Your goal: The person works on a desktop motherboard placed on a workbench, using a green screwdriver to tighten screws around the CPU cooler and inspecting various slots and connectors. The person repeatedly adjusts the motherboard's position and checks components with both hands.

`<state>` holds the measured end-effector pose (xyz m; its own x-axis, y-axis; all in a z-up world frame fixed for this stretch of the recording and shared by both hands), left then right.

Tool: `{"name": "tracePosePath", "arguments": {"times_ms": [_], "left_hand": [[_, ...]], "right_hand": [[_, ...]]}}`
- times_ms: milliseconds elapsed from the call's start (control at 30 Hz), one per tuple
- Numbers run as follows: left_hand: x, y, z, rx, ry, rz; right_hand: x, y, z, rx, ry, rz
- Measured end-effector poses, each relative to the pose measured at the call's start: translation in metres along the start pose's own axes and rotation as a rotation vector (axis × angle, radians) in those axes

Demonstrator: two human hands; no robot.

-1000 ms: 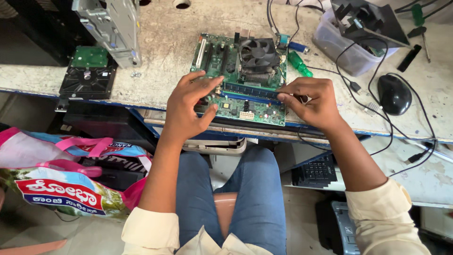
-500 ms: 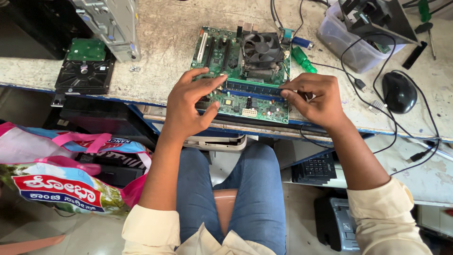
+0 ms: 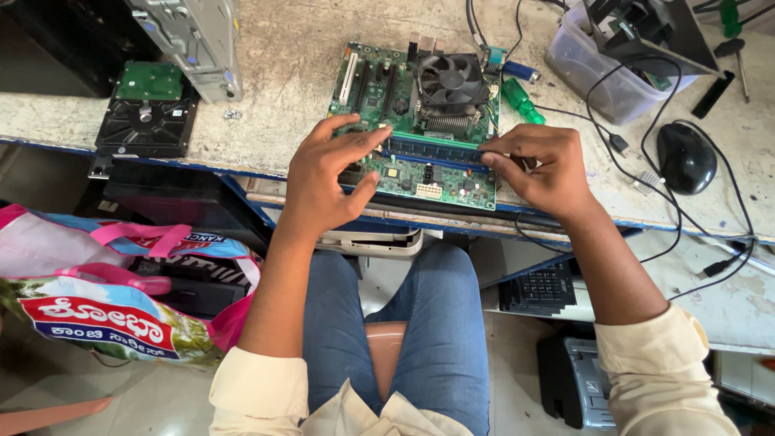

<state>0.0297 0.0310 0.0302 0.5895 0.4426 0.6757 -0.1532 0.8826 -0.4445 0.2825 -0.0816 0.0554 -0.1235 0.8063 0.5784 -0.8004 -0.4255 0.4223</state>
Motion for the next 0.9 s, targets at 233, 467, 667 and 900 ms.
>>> {"name": "tracePosePath", "arguments": {"times_ms": [233,467,667,900], "left_hand": [[0.001,-0.002,-0.001,0.011,-0.001,0.001],[0.001,-0.002,-0.001,0.022,-0.001,-0.010],[0.002,-0.001,-0.002,0.033,0.004,0.001],[0.001,-0.002,-0.002,0.031,0.004,-0.005]], "right_hand": [[-0.002,0.001,0.001,-0.038,-0.038,0.031],[-0.003,-0.004,-0.001,0.026,-0.018,-0.021],[-0.004,-0.005,-0.002,0.025,0.008,-0.052],[-0.005,0.008,0.002,-0.070,0.027,0.070]]}}
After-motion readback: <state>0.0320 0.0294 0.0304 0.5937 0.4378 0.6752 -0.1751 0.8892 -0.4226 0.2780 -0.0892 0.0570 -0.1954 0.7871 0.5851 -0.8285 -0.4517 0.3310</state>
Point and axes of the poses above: each hand's wrist, its own x-axis towards the middle knuckle, its own z-axis out of the back of the hand, y = z × x, the point moved 6 cm from there along x, towards the middle knuckle, and after that the axes turned 2 degrees about y, right-handed, at the moved point
